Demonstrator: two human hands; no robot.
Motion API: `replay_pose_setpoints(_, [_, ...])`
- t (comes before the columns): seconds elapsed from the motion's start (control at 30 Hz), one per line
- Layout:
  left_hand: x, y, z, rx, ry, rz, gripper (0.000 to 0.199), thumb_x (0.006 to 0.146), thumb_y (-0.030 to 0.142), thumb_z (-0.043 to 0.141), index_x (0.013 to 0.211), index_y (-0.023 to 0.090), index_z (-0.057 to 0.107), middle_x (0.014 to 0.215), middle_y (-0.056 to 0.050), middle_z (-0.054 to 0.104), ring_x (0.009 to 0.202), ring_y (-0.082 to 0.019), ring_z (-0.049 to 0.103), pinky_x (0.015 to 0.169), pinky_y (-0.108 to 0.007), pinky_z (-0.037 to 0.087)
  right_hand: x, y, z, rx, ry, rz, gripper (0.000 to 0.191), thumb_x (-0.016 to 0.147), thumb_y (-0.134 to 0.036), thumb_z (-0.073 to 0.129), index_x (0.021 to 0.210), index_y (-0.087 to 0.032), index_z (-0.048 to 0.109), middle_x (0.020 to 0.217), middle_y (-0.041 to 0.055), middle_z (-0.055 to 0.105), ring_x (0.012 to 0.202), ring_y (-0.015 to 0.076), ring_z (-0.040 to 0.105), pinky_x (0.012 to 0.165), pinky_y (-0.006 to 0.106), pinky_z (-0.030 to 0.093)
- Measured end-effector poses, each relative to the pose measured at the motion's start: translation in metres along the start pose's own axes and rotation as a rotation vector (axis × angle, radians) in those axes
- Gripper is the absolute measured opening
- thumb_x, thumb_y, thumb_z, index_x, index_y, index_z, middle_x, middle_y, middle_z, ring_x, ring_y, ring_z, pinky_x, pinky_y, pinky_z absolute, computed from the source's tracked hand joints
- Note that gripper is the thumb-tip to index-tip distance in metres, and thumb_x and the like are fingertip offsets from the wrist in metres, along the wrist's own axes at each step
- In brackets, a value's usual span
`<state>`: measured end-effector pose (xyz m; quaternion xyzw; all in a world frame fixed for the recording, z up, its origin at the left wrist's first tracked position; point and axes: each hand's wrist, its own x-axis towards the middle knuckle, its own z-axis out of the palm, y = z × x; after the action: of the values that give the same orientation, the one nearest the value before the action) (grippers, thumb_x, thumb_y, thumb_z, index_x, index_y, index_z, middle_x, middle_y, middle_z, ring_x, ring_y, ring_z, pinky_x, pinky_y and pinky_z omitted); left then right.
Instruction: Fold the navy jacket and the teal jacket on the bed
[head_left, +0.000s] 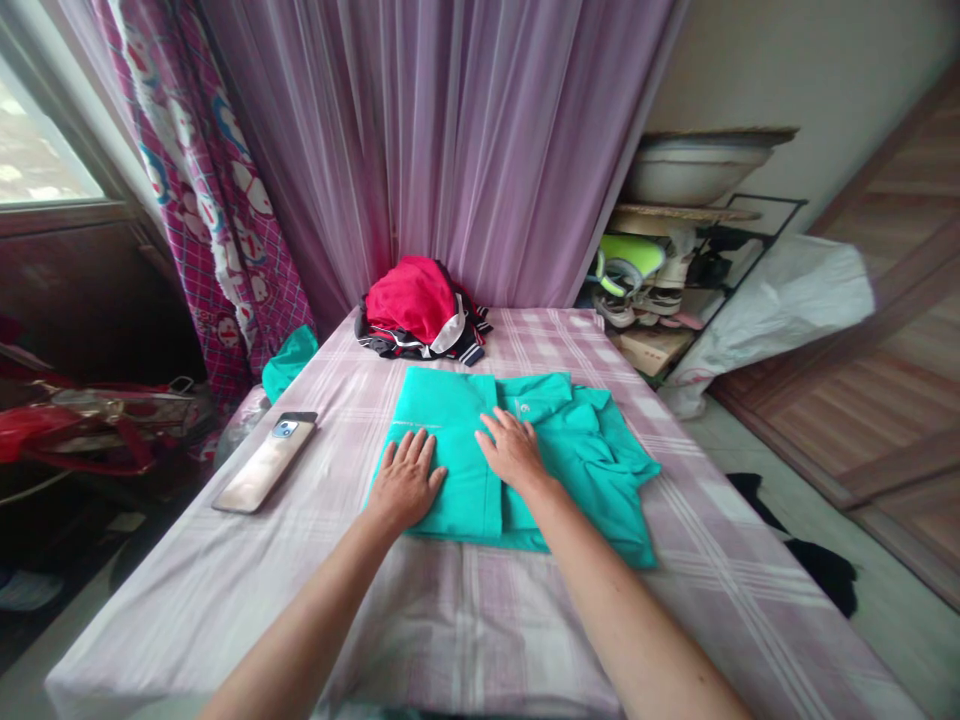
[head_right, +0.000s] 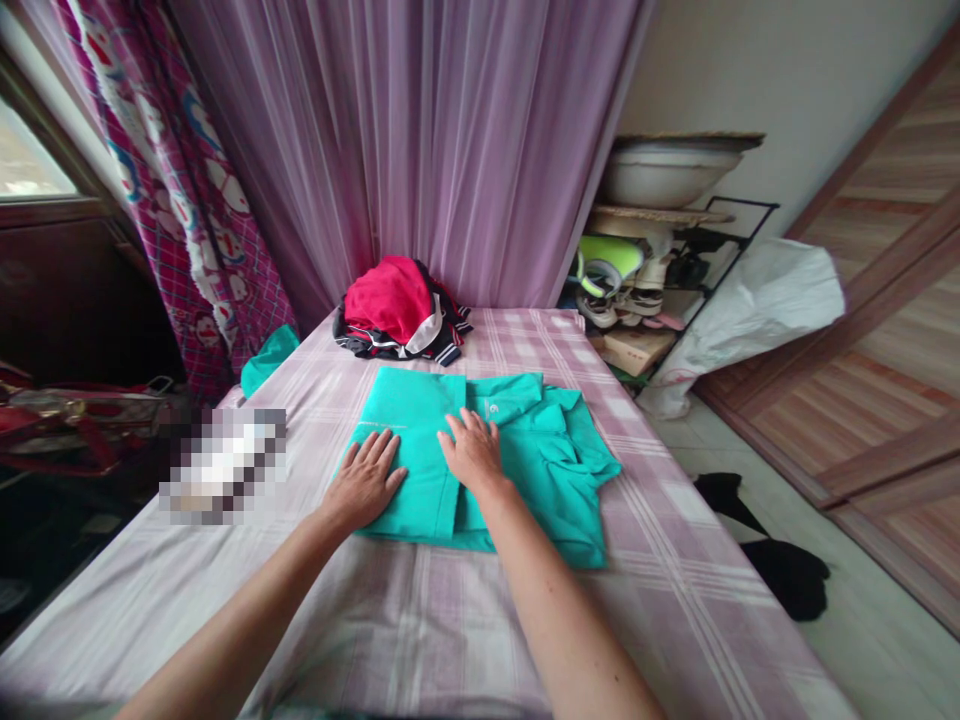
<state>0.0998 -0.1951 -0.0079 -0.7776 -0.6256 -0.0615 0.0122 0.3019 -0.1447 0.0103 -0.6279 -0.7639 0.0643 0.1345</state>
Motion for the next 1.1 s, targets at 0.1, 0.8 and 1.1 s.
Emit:
replay_pose_setpoints(0.1, [0.001,-0.001,0.001,0.010,0.005,0.002,0.059,0.099,0.047,0.037,0.152,0.019,0.040,0.159,-0.010,0.038,0.148,-0.029,0.032,0.120,-0.051,0.028,0.004,0.039,-0.015,-0.031,0.071,0.130,0.049,0.098,-0.040,0.040,0.141,-0.022,0.055,0.152,0.0144,0.047,0.139,0.0282,0.043,0.113,0.048,0.032])
replay_pose_setpoints(0.8, [0.090,-0.083,-0.036,-0.356,-0.196,-0.448,0.054,0.086,0.052,0.058,0.126,0.017,0.062,0.119,-0.012,0.073,0.109,-0.028,0.069,0.085,-0.031,0.051,0.014,0.191,-0.059,-0.152,-0.226,0.643,0.061,0.077,-0.062,0.065,0.115,-0.014,0.071,0.117,0.0219,0.070,0.106,0.0357,0.068,0.084,0.046,0.055])
replay_pose_setpoints(1.1, [0.095,-0.083,-0.038,-0.484,-0.260,-0.494,0.069,0.079,0.040,0.067,0.141,0.014,0.049,0.118,-0.012,0.072,0.093,-0.022,0.071,0.069,-0.025,0.050,0.043,0.167,-0.081,-0.280,-0.165,0.530,0.035,0.086,-0.023,0.052,0.116,-0.025,0.071,0.123,0.0133,0.070,0.112,0.0298,0.065,0.087,0.039,0.049])
